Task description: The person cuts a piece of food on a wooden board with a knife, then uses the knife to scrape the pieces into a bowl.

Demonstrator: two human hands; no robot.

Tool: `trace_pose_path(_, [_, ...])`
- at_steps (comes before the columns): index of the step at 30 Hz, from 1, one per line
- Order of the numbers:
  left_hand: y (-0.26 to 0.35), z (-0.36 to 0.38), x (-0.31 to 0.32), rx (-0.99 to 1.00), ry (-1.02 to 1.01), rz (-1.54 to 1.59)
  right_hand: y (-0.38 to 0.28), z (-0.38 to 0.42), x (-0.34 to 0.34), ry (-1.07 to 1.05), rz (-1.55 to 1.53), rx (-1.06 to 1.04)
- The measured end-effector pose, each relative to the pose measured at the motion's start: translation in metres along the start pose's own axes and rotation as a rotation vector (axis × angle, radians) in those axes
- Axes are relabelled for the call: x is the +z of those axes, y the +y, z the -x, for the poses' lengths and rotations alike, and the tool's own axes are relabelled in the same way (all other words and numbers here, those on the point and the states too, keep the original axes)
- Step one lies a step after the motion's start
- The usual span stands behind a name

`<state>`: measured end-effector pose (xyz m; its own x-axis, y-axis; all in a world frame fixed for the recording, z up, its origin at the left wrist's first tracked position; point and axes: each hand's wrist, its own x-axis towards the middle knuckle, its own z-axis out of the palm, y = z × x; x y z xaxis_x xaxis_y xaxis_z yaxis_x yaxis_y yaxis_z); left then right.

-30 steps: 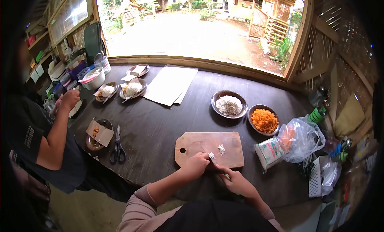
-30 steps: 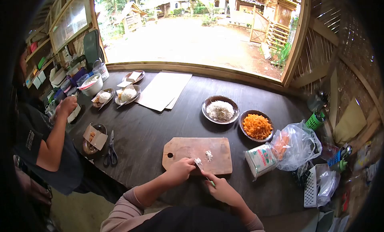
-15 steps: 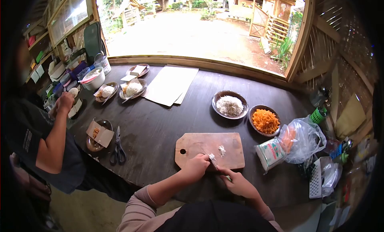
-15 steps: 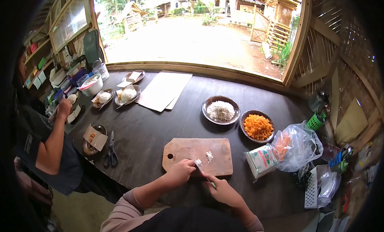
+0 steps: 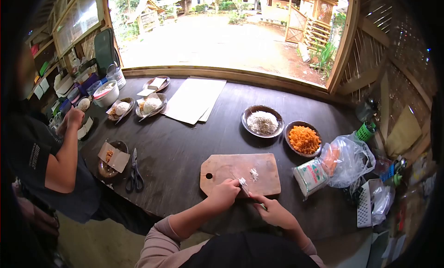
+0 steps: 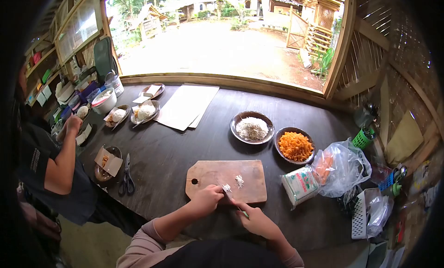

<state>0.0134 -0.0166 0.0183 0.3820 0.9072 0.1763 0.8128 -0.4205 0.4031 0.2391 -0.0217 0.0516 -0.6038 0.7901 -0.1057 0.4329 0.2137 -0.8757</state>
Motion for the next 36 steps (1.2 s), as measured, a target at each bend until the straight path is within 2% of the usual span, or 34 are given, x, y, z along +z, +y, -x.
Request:
trace_pose_path(3, [0.007,0.001,-0.008,-0.036,-0.042,-0.036,-0.011,0.003,-0.004,-0.058,-0.023,0.111])
trace_pose_path(5, [0.008,0.0,-0.009,-0.047,-0.044,-0.013,0.002,-0.001,0.009,0.033,0.031,-0.03])
trace_pose_path(8, [0.0,0.002,0.002,0.0,0.027,0.041,0.0,-0.008,0.018,0.012,0.166,0.058])
trace_pose_path(12, [0.003,0.0,-0.005,0.009,-0.004,0.003,0.004,-0.003,0.009,0.063,0.035,-0.067])
trace_pose_path(18, [0.004,0.0,-0.005,-0.029,-0.03,0.003,-0.018,0.003,-0.003,-0.069,-0.054,0.142])
trace_pose_path(20, [0.003,0.0,-0.003,-0.013,-0.009,0.012,-0.001,-0.003,0.011,0.019,0.057,0.01])
trace_pose_path(23, [0.0,0.001,0.0,0.004,0.008,0.062,0.008,-0.009,0.023,0.068,0.115,-0.035])
trace_pose_path(27, [-0.001,-0.001,0.002,0.018,0.027,0.03,-0.002,0.0,0.006,0.052,0.019,-0.057])
trace_pose_path(29, [0.004,-0.002,-0.006,-0.045,-0.065,0.028,-0.016,0.004,-0.002,-0.022,-0.06,0.101])
trace_pose_path(33, [0.004,-0.002,-0.005,-0.078,-0.088,0.018,-0.018,0.001,0.001,-0.022,-0.079,0.116])
trace_pose_path(36, [-0.003,-0.001,0.005,-0.034,-0.041,0.023,-0.002,-0.005,0.014,-0.024,0.081,0.134])
